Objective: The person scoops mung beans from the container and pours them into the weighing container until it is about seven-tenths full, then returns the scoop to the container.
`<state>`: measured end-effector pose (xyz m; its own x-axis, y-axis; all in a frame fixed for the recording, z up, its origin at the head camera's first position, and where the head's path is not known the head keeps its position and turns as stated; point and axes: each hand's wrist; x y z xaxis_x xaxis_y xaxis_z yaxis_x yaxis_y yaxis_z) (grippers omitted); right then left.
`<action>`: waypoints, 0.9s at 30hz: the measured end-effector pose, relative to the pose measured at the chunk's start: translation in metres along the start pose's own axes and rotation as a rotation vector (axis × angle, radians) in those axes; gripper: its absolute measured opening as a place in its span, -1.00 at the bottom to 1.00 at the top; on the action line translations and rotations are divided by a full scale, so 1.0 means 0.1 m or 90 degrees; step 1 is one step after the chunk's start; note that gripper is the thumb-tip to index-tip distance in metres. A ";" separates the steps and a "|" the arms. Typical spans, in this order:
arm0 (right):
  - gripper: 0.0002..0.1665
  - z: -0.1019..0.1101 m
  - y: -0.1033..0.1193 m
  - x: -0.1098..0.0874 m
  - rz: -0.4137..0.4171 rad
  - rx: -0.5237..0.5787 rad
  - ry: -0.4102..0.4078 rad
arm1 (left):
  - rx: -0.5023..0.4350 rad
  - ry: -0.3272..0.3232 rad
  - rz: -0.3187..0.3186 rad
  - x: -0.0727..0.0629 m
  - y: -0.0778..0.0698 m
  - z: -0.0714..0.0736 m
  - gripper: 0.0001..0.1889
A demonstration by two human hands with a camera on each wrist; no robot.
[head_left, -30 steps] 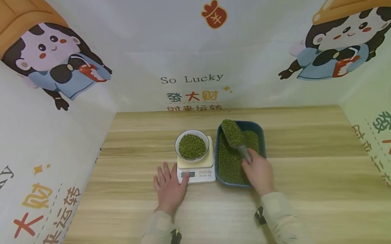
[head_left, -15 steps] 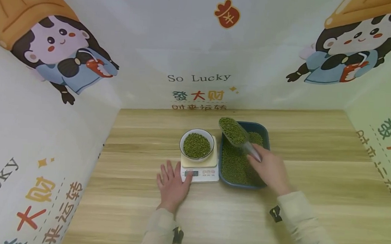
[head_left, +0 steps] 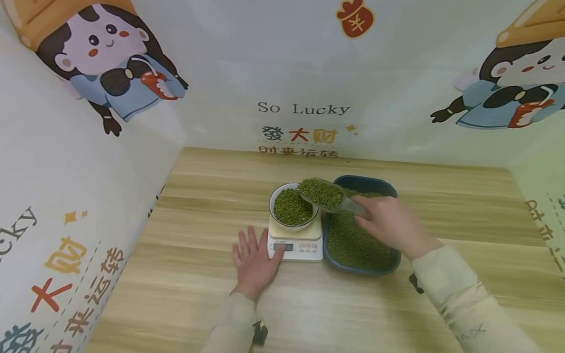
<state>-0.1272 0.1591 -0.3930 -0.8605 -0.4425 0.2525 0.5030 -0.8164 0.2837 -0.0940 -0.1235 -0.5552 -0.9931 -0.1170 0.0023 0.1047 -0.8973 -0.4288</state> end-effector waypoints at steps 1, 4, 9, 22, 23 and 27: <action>-0.50 0.02 0.01 0.02 0.016 -0.009 0.002 | -0.004 0.000 -0.002 0.00 0.00 0.00 -0.22; -0.52 0.06 0.04 0.06 0.048 -0.029 0.007 | -0.005 0.001 -0.004 -0.01 -0.01 0.01 -0.22; -0.52 0.12 0.08 0.09 0.066 -0.054 0.029 | -0.005 0.008 -0.003 0.00 -0.02 0.01 -0.22; -0.60 0.29 0.25 0.27 0.120 -0.119 0.061 | 0.000 0.007 -0.012 0.02 0.01 0.01 -0.22; -0.59 0.30 0.27 0.28 0.121 -0.121 0.065 | 0.002 0.008 -0.011 0.02 0.01 0.02 -0.22; -0.61 0.33 0.34 0.33 0.119 -0.143 0.083 | 0.007 0.016 0.000 0.01 0.01 0.03 -0.22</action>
<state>-0.1357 0.1289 -0.3441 -0.7650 -0.6249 0.1559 0.6358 -0.7713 0.0281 -0.0945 -0.1255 -0.5533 -0.9942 -0.1059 -0.0201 0.1046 -0.9021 -0.4188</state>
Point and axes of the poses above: each hand's wrist, its own x-axis towards the middle knuckle, its own z-axis out of the back of the hand, y = z × x, and after that the axes turned 8 degrees about -y, right-handed
